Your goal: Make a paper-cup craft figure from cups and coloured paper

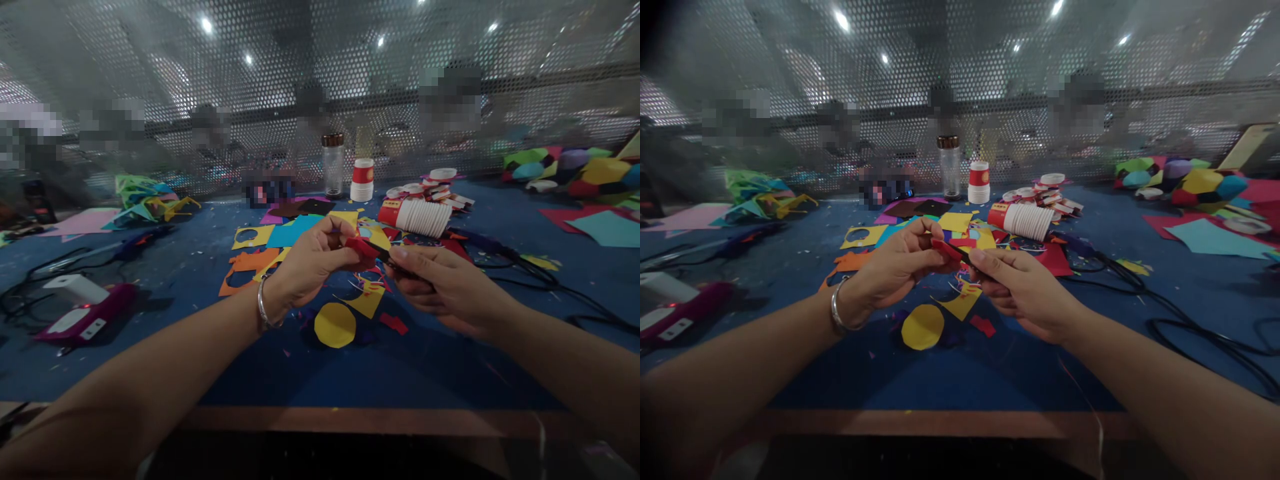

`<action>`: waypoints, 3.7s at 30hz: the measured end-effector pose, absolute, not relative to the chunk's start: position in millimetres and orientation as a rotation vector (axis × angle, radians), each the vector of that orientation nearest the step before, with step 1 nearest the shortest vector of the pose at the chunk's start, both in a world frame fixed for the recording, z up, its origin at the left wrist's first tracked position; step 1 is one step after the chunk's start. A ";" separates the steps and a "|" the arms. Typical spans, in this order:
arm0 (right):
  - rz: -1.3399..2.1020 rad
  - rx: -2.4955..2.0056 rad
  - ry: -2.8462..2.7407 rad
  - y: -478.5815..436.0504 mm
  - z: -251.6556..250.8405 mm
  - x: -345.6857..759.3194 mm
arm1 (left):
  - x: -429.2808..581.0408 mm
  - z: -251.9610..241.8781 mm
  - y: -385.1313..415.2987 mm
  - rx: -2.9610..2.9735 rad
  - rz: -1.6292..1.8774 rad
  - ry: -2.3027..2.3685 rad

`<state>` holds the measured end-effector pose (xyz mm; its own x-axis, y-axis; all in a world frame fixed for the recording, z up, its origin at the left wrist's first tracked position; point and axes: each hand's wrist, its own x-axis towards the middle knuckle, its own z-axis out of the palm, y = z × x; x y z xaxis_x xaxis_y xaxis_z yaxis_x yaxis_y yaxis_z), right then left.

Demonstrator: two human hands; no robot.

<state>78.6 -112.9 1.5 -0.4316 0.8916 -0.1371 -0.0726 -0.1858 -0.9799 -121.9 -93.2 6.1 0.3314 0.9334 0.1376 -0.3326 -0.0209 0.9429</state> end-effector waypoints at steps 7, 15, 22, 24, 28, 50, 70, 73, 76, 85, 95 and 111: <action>1.693 -1.019 -1.364 -112.9 1.8 78.8 | -122.1 4.0 -93.5 1.233 1.189 0.712; 1.708 -1.000 -1.384 -111.4 0.5 79.9 | -122.7 0.2 -93.1 1.337 1.235 0.769; 1.722 -1.002 -1.363 -112.7 2.0 79.1 | -124.3 -0.2 -95.4 1.446 1.241 0.811; 1.719 -1.005 -1.353 -113.5 2.9 78.6 | -124.3 0.6 -96.2 1.459 1.249 0.831; 1.718 -1.014 -1.329 -114.5 4.1 78.2 | -123.7 1.5 -96.8 1.449 1.239 0.820; 1.686 -1.046 -1.268 -109.0 -0.3 80.2 | -128.8 3.1 -88.7 0.981 0.990 0.662; 1.627 -1.122 -1.303 -110.4 1.0 78.4 | -127.6 -3.0 -87.6 1.116 1.012 0.664; 1.610 -1.127 -1.325 -110.1 1.1 78.5 | -127.6 -3.1 -87.5 1.106 0.995 0.664; 1.607 -1.128 -1.346 -109.4 0.7 78.7 | -127.8 -2.9 -87.5 1.099 0.980 0.666; 1.592 -1.114 -1.399 -108.3 -2.9 81.1 | -126.5 -2.7 -87.1 1.094 0.959 0.700; 1.575 -1.153 -1.390 -108.0 -1.8 79.0 | -125.7 -3.1 -87.2 1.091 0.918 0.778; 1.443 -1.066 -1.337 -105.8 2.4 77.2 | -122.2 2.6 -91.2 1.135 1.009 0.856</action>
<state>77.2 -105.8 2.4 -0.2508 0.9676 -0.0274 -0.0464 -0.0403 -0.9981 -122.2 -91.2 2.6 0.3247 0.9449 -0.0423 -0.1953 0.1107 0.9745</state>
